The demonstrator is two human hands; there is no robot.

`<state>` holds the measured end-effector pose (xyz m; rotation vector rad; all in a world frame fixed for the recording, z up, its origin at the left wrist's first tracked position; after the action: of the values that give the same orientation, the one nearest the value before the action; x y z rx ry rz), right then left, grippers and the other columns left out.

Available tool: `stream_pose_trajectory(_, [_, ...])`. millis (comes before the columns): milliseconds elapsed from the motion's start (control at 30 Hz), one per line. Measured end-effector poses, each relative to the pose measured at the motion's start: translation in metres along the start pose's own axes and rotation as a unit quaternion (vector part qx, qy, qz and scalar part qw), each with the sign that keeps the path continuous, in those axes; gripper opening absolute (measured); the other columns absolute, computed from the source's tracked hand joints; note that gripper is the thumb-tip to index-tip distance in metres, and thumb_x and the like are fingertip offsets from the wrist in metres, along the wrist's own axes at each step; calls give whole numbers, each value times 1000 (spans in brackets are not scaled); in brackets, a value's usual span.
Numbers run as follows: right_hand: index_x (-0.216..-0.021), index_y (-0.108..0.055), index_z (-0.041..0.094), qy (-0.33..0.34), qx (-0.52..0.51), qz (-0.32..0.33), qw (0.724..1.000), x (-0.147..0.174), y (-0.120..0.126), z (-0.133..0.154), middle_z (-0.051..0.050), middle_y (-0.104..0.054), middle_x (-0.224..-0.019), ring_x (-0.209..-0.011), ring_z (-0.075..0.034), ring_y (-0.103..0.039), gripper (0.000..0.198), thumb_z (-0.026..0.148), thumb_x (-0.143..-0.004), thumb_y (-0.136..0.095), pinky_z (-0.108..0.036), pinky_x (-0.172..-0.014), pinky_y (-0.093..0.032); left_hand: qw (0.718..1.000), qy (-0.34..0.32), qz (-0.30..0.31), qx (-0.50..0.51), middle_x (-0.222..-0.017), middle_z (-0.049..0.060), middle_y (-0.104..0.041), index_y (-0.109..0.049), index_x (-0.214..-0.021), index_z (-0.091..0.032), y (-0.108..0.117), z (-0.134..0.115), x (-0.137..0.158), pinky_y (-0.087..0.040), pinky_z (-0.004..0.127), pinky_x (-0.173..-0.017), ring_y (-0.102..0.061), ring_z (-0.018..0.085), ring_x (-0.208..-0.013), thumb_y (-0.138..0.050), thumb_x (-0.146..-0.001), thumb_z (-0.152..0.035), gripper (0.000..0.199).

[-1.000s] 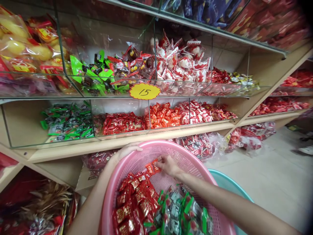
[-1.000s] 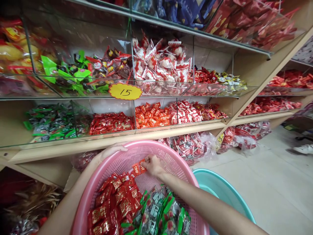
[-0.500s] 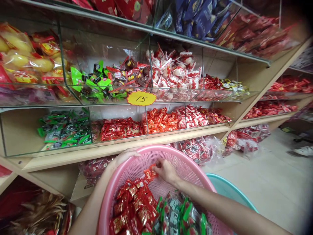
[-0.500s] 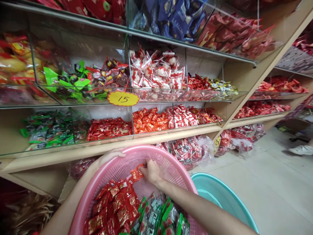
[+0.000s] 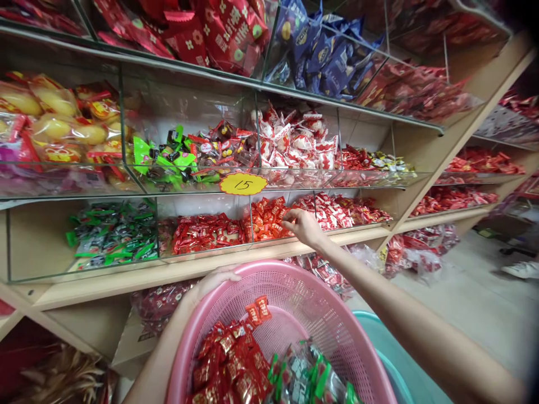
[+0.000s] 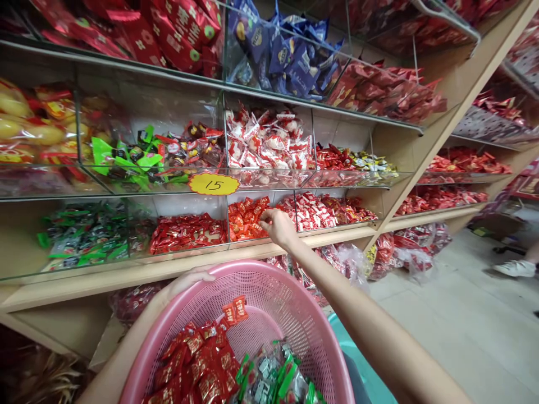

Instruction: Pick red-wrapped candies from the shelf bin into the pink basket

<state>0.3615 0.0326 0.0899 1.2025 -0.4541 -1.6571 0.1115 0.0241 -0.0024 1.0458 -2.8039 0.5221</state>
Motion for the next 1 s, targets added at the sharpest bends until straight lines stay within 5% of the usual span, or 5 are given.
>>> stream_pose_trajectory(200, [-73,-66,19,27,112,62,991,-8,-17,4,-6,-61,-78,-72,-17,-54,21,39,-69,-61,-25,-61,-35,1000,5,3,-8,-85,5,-69,-59,-110,-16,2,0,0,-44,26,-70,-62,18,-68,-54,-70,-16,41])
stream_pose_trajectory(433, [-66,-65,18,3,104,31,994,-6,-28,-2,-8,-62,-73,-68,-18,-53,22,39,-71,-59,-26,-58,-33,1000,-13,10,-15,-94,5,-68,-55,-115,-17,3,0,1,-43,27,-72,-62,19,-74,-51,-72,-14,43])
stream_pose_trajectory(767, [-71,-64,15,-29,-24,-33,999,-2,-12,-18,-5,-62,-71,-64,-15,-53,32,41,-78,-47,-25,-60,-37,997,-7,-52,-54,-84,3,-69,-62,-105,-15,10,2,2,-43,26,-70,-60,18,-71,-57,-68,-20,38])
stream_pose_trajectory(900, [-69,-62,15,-54,-188,-81,977,15,1,-8,-4,-59,-68,-63,-14,-50,32,44,-75,-50,-25,-60,-38,994,21,-92,-58,-75,3,-69,-64,-100,-13,13,4,3,-43,26,-68,-60,18,-67,-59,-66,-21,35])
stream_pose_trajectory(1000, [-68,-60,16,-69,-272,-30,959,39,1,3,-1,-55,-66,-62,-12,-47,27,42,-74,-54,-25,-61,-38,996,24,-86,-31,-76,4,-69,-62,-103,-13,13,4,4,-44,26,-67,-60,18,-64,-59,-66,-22,38])
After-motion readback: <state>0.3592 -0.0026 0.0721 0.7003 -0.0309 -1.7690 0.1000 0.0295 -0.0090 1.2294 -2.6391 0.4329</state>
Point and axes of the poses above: each hand's wrist, its own x-axis away from the middle knuckle, its own y-axis out of the back of the hand, z = x × y, the point moved 1 cm from there along -x, towards the middle knuckle
